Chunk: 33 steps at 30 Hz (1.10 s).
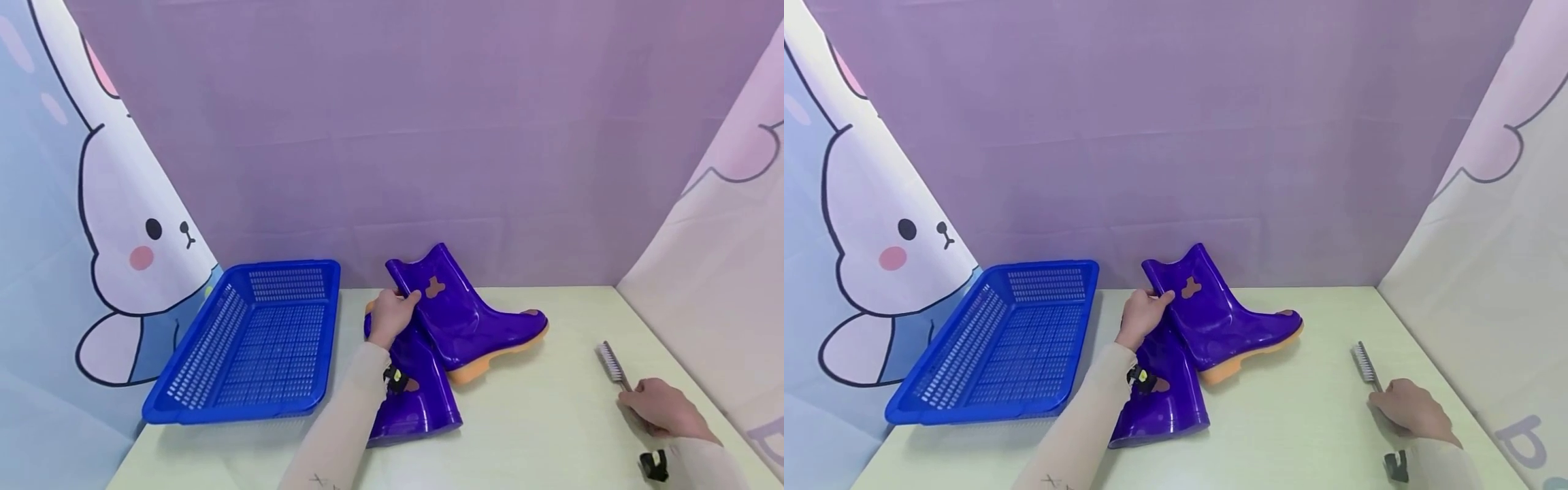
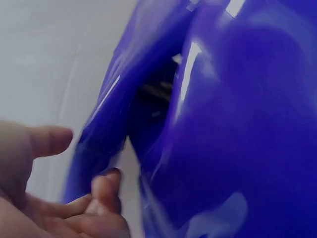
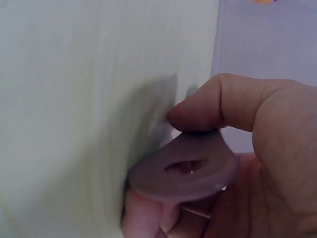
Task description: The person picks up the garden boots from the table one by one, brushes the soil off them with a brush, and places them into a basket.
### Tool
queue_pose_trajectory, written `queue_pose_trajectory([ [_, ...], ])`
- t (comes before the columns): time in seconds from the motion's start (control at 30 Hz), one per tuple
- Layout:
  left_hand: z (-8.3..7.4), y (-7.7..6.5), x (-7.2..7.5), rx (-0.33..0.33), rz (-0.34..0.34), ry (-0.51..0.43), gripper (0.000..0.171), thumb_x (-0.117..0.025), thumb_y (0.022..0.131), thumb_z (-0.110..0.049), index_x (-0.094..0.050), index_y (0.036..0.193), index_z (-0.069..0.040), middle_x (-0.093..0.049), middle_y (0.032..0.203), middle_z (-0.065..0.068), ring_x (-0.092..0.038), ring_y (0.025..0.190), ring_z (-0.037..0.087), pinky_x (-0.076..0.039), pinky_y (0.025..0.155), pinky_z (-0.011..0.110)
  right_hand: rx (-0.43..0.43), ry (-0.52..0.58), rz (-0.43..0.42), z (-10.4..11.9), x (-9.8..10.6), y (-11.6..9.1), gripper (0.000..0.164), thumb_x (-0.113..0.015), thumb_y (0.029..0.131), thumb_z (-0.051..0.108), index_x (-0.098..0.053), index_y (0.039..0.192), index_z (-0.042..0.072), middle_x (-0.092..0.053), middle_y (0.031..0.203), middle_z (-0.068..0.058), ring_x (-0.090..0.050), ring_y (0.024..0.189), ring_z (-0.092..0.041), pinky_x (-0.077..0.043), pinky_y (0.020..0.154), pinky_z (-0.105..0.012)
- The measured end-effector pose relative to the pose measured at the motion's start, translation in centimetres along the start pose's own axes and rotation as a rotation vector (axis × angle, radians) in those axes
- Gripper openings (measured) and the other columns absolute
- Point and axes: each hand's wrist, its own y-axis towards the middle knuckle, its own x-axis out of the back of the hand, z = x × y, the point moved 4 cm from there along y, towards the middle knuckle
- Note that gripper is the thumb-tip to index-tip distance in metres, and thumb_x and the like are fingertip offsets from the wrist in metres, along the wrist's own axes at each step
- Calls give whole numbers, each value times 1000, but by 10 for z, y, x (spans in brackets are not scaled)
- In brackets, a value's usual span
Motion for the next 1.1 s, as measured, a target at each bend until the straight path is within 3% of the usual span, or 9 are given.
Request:
queue_pose_trajectory([
  [0.13, 2, 7, -4, 42, 4, -154, 38, -75, 91, -38, -72, 110, -5, -74, 97, 10, -67, 83, 21, -54, 74, 35, 40, 34, 1, 9, 1, 0, 23, -50, 95, 26, -49, 80, 9, -54, 61, 1, -49, 53, -13, -43, 52, -30],
  [0.3, -4, 8, -9, 16, 59, -251, 44, -74, 93, -29, -63, 127, -4, -74, 112, 13, -71, 98, 25, -57, 89, 42, 69, 80, -35, 23, 6, -3, 28, -39, 101, 27, -46, 81, 8, -55, 64, -2, -52, 58, -16, -46, 55, -32],
  [0.5, -17, 4, -12, -25, 105, -362, 43, -72, 93, -20, -56, 131, -9, -74, 111, 14, -71, 95, 23, -58, 86, 39, 132, 168, -218, 49, 17, -9, 32, -35, 105, 29, -47, 96, 1, -63, 70, -6, -60, 62, -19, -44, 57, -34],
  [0.63, -23, -2, -15, -25, 158, -453, 42, -72, 92, -19, -54, 131, -13, -74, 111, 14, -72, 95, 22, -57, 86, 38, 172, 262, -372, 78, 26, -13, 38, -39, 106, 29, -44, 122, -5, -71, 100, -30, -62, 72, -14, -46, 60, -32],
  [0.7, -24, -4, -16, -21, 181, -479, 44, -72, 93, -20, -52, 132, -14, -73, 112, 13, -72, 97, 21, -57, 88, 39, 190, 293, -427, 97, 30, -15, 46, -42, 106, 33, -44, 133, -4, -68, 117, -35, -60, 77, -10, -45, 62, -30],
  [0.77, -25, -6, -18, -19, 196, -508, 47, -73, 92, -19, -52, 134, -15, -73, 113, 13, -72, 98, 21, -57, 89, 38, 221, 308, -460, 115, 34, -15, 50, -44, 107, 38, -47, 136, -2, -69, 115, -31, -57, 78, -6, -45, 63, -29],
  [0.83, -25, -8, -19, -26, 202, -529, 50, -73, 93, -18, -51, 137, -14, -73, 114, 13, -71, 97, 20, -58, 87, 36, 273, 341, -478, 133, 35, -15, 53, -45, 107, 44, -53, 134, -1, -71, 95, -19, -55, 70, -5, -44, 59, -29],
  [0.97, -27, -13, -22, -47, 232, -582, 48, -72, 94, -16, -54, 139, -10, -74, 118, 15, -71, 96, 18, -59, 83, 33, 413, 380, -485, 166, 33, -15, 48, -45, 108, 44, -60, 123, 0, -53, 69, 7, -46, 55, -7, -40, 51, -31],
  [1.1, -27, -18, -23, -62, 266, -629, 43, -70, 96, -15, -57, 137, -8, -73, 120, 16, -71, 96, 16, -60, 83, 34, 580, 436, -410, 197, 24, -17, 38, -47, 109, 30, -57, 123, -4, -58, 72, 12, -58, 63, 4, -53, 59, -21],
])
